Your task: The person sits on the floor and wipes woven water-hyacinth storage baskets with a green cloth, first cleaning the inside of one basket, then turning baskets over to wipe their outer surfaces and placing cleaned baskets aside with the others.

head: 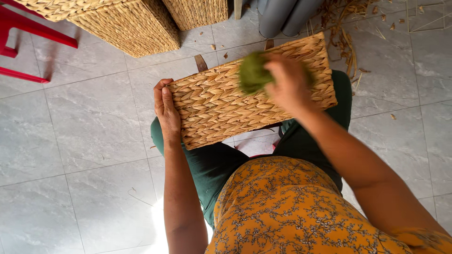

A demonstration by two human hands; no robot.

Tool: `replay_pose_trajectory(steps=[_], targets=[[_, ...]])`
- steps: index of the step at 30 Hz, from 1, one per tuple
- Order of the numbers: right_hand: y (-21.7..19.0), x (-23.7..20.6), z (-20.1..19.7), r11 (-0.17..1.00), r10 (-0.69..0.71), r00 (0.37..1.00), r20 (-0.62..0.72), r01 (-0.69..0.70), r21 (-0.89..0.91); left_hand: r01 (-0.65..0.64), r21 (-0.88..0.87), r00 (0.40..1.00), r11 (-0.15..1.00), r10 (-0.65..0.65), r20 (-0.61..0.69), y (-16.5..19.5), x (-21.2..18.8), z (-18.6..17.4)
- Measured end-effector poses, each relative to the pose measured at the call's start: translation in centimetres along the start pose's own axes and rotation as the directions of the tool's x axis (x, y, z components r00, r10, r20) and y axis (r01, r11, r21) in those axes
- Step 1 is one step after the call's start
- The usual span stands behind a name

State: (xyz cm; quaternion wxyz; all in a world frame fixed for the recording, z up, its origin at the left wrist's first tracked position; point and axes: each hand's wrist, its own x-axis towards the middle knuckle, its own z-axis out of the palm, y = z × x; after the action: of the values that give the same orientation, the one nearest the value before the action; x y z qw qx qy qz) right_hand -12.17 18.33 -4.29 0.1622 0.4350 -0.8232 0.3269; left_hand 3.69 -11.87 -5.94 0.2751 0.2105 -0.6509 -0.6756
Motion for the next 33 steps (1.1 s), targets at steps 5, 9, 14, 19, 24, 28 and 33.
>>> replay_pose_trajectory(steps=[5,9,14,19,24,28,33], targets=[[5.3,-3.4,-6.3,0.976,0.168,0.983,-0.068,-0.175,-0.132,0.003,-0.007,1.0,1.0,-0.003,0.012,-0.2,0.1,0.3],[0.1,-2.5,-3.4,0.984,0.138,0.989,-0.056,-0.143,-0.105,-0.001,-0.037,1.0,0.999,0.001,0.025,-0.1,-0.2,0.4],[-10.0,1.0,3.1,0.964,-0.099,0.99,0.099,0.071,0.254,-0.056,0.075,0.998,0.996,0.055,0.02,0.2,-0.2,0.0],[-14.6,2.6,6.2,0.879,-0.273,0.93,0.245,0.138,0.456,0.049,-0.118,0.999,0.992,-0.046,0.028,0.1,-0.4,-0.3],[-9.9,0.3,4.3,0.911,-0.258,0.946,0.195,0.171,0.375,0.013,-0.005,1.0,1.0,-0.013,-0.009,-0.3,-0.3,-0.6],[-2.0,-4.2,-3.3,0.995,-0.065,0.971,0.231,0.044,0.094,0.033,-0.004,0.999,0.999,-0.033,-0.015,-0.6,-0.6,-0.7],[2.6,-7.0,-9.8,0.986,0.13,0.978,0.162,-0.11,-0.122,0.006,-0.085,1.0,0.996,-0.005,0.007,-0.8,-0.5,-0.7]])
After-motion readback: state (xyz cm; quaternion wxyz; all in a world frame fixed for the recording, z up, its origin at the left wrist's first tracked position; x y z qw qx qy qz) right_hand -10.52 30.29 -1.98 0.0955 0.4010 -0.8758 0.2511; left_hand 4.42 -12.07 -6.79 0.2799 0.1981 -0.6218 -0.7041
